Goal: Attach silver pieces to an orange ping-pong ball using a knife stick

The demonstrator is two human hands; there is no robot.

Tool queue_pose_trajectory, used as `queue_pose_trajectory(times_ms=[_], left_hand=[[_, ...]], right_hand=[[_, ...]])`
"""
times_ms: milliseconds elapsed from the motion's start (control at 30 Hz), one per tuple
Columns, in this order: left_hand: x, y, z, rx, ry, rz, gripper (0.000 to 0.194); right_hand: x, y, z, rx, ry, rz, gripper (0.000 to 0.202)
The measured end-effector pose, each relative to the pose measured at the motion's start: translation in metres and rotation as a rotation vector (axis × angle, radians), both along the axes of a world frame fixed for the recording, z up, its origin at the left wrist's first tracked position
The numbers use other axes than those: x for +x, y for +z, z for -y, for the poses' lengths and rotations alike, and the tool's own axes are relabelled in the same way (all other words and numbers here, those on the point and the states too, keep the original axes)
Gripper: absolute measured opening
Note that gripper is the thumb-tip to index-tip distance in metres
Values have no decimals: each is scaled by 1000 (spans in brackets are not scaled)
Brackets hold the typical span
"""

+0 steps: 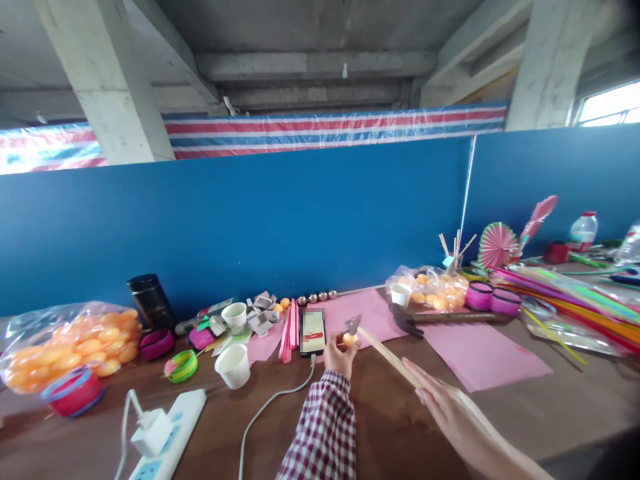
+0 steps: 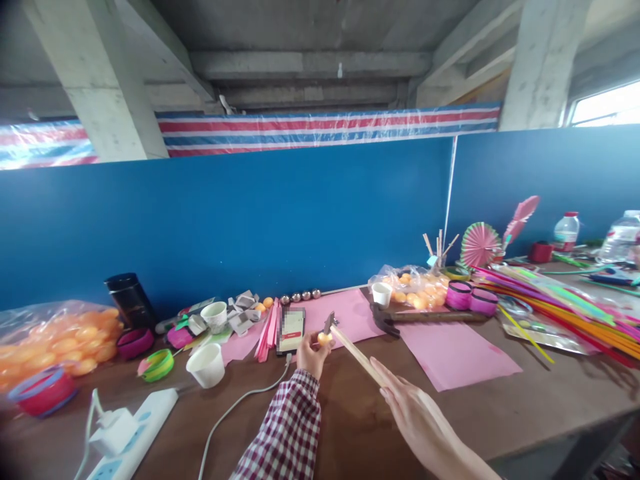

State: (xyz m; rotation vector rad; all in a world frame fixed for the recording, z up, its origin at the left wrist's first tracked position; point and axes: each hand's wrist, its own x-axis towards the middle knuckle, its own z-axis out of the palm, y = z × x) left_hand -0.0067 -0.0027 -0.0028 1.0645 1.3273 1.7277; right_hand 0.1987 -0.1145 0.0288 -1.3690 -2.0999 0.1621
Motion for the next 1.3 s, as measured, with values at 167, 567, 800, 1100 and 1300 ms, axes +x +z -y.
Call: queue_pose_trajectory(times_ms=[167, 567, 800, 1100, 1300], left_hand=[[1, 0, 1, 11, 7, -85, 36], [1, -3, 1, 25, 30, -134, 33], [0, -4, -2, 33, -28, -90, 36], [1, -2, 0, 61, -75, -35, 32], [1, 5, 5, 68, -143, -32, 34]], right_hand=[[1, 4, -1, 20, -5, 2, 46], [0, 2, 2, 27, 3, 30, 45], [2, 7, 2, 10, 1, -67, 45], [5, 0, 1, 33, -7, -48, 45], [2, 1, 3, 24, 1, -19, 46]])
